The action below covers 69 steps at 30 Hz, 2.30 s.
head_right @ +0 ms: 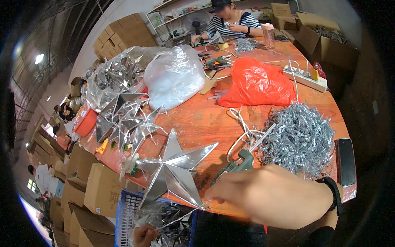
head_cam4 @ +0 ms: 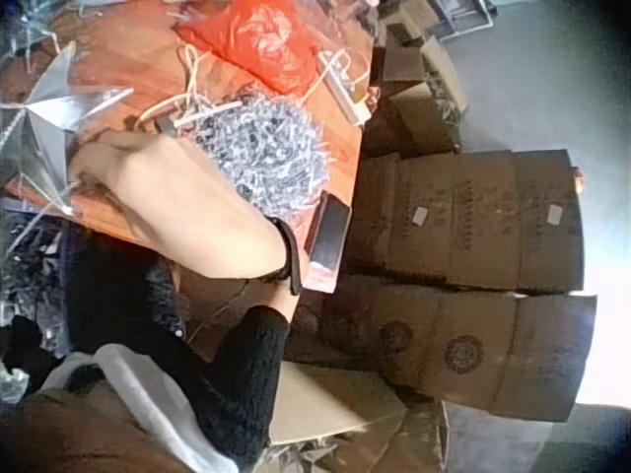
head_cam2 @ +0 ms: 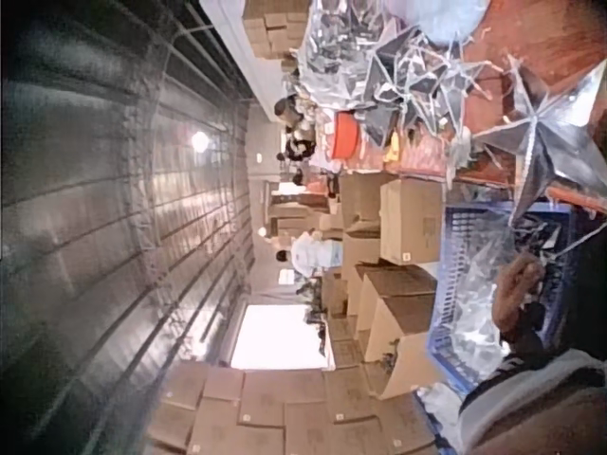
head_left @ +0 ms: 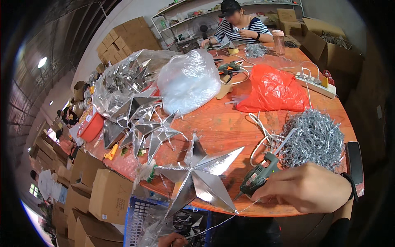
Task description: Applying silver decorative trim to the edges of large metallic stars using a hot glue gun.
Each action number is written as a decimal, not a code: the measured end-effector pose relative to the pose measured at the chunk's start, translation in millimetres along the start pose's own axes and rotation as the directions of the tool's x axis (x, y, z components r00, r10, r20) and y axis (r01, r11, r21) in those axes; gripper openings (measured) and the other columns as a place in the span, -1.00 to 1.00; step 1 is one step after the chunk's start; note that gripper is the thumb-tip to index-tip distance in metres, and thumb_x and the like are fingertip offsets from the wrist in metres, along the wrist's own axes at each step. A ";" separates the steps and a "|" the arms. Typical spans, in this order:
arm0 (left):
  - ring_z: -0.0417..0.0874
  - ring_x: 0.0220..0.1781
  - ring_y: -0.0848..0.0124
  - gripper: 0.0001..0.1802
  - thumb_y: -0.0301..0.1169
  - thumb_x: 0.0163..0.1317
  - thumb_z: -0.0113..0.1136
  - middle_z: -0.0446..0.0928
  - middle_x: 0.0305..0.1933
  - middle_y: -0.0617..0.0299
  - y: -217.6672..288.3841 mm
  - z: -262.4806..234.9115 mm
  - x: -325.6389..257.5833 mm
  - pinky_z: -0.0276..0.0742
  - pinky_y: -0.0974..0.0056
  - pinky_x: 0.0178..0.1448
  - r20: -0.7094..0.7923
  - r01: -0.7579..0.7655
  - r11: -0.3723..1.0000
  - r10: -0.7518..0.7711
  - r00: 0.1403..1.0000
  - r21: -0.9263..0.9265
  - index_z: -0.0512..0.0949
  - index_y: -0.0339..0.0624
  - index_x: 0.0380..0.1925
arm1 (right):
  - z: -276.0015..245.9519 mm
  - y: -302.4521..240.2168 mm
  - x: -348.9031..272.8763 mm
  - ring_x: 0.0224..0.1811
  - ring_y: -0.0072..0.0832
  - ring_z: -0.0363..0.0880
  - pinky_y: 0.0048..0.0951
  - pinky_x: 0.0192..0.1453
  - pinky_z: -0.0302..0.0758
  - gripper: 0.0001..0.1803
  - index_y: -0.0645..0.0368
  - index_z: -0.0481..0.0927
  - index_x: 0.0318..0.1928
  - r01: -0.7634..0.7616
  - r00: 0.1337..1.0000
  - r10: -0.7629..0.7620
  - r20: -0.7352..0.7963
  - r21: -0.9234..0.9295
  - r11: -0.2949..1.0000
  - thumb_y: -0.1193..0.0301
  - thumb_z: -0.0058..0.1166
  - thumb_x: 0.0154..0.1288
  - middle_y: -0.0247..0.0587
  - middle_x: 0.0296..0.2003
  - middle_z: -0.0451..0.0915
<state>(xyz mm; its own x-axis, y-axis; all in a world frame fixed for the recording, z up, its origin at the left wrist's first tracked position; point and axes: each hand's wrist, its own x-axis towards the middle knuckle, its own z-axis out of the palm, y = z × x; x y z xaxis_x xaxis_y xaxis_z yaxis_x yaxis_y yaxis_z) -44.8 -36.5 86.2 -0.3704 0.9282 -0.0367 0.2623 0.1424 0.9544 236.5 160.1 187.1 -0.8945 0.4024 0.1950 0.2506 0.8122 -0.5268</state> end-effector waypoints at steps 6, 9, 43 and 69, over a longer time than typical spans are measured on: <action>0.49 0.06 0.27 -0.70 -0.28 0.29 0.05 0.46 0.02 0.01 -7.5 -8.6 25.3 0.40 0.29 0.03 0.562 -0.420 0.869 0.217 0.798 0.260 0.51 -0.22 -0.08 | 13.3 -2.9 -5.8 -0.30 -0.34 0.57 -0.37 -0.27 0.52 -0.63 0.15 0.45 0.01 0.164 0.979 -0.189 0.081 0.246 0.955 0.55 0.07 0.14 -0.25 -0.26 0.57; 0.37 0.23 0.17 -0.52 -0.22 0.22 0.14 0.33 0.21 -0.04 11.7 5.4 32.9 0.28 0.20 0.20 0.558 -0.305 0.932 0.151 0.816 0.195 0.41 -0.24 0.08 | 15.5 -15.5 -2.7 -0.21 -0.44 0.53 -0.44 -0.18 0.40 -0.67 0.15 0.48 -0.01 0.237 0.964 -0.261 0.058 0.260 0.936 0.53 0.01 0.17 -0.29 -0.20 0.52; 0.46 -0.48 0.54 -0.87 -0.64 0.23 0.04 0.44 -0.42 0.21 12.4 106.3 27.2 0.39 0.48 -0.39 0.009 -0.395 0.886 0.410 0.912 -0.244 0.35 -0.32 -0.23 | 42.0 -12.6 14.5 -0.24 -0.20 0.52 -0.34 -0.18 0.44 -0.77 0.25 0.34 -0.16 0.124 0.992 -0.116 -0.044 0.383 0.915 0.40 0.01 0.27 -0.13 -0.26 0.40; 0.45 -0.57 0.33 -0.91 -0.54 0.29 -0.04 0.39 -0.53 0.11 11.2 83.2 23.1 0.36 0.34 -0.45 0.290 -0.302 0.951 0.309 0.906 -0.070 0.42 -0.27 -0.41 | 16.4 -10.3 24.6 -0.36 -0.42 0.48 -0.47 -0.23 0.45 -0.81 0.28 0.44 -0.25 -0.058 0.986 0.105 -0.133 0.322 0.945 0.58 0.10 0.08 -0.21 -0.38 0.44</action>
<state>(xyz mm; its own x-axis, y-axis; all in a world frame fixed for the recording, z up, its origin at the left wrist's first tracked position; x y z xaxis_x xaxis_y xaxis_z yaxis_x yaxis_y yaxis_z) 23.7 15.1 71.4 0.0046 0.9844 0.1759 0.2992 -0.1692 0.9391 205.9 154.7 183.7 -0.8060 0.5382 0.2463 0.1692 0.6082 -0.7755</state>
